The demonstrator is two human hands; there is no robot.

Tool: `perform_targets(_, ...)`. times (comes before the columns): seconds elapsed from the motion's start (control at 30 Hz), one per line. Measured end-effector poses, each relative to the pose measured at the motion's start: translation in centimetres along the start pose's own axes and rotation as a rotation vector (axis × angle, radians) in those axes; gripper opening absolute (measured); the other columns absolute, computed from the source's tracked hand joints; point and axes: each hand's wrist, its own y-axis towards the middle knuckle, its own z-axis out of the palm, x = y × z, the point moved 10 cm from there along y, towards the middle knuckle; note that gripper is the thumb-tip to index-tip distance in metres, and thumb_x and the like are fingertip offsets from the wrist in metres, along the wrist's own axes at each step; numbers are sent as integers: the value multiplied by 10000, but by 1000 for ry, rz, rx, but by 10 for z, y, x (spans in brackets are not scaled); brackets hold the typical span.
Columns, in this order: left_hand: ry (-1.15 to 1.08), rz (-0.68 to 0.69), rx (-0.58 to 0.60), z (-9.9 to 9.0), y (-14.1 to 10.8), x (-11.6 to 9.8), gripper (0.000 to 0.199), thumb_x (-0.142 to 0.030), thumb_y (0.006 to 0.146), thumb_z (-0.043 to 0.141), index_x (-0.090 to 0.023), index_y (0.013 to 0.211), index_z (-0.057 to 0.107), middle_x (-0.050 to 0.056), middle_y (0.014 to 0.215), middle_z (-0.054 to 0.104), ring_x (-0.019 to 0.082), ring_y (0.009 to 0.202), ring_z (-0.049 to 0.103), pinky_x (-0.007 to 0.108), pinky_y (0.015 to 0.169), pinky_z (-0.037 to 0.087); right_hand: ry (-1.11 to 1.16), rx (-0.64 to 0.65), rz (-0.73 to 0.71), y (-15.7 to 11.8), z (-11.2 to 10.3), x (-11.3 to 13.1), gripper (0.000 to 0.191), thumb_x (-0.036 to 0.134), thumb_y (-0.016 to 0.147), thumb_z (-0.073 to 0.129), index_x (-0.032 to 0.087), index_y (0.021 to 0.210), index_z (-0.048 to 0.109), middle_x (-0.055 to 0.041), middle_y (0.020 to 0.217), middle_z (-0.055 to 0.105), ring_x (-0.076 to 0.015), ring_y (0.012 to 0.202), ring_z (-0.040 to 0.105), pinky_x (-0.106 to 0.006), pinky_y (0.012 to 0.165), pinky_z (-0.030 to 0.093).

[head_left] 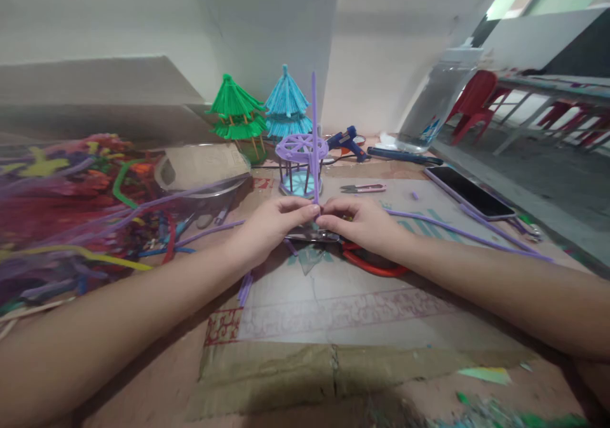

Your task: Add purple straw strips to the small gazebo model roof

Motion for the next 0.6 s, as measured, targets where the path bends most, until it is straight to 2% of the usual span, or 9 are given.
perform_targets(0.1,-14,28,-5,1,-1,0,311,-439,702,770,-173,852,713,14,820,713,146,714,627,264,683,459,-91,-19,-9,-1,1,3,180,320,853,621,179,793,716,-3,725,693,-138,682,600,-247,643,432)
perform_targets(0.27,-12,40,-57,-5,1,1,296,-439,720,757,-169,827,704,-1,769,692,121,646,589,249,643,437,-174,-77,-106,-6,-3,14,105,264,861,617,187,807,663,7,719,672,-125,657,590,-240,636,428)
perform_targets(0.43,-52,27,-7,1,0,1,270,-418,735,751,-164,786,672,-20,714,659,106,619,569,235,625,424,-302,-104,-194,-9,-3,20,155,299,842,665,194,809,556,13,740,635,-127,663,570,-244,617,404)
perform_targets(0.6,-41,40,16,3,-2,0,277,-422,754,737,-158,768,655,-10,732,658,113,649,583,232,627,424,-380,-109,-240,-11,-3,25,108,271,879,610,197,836,545,1,766,632,-140,702,578,-254,645,407)
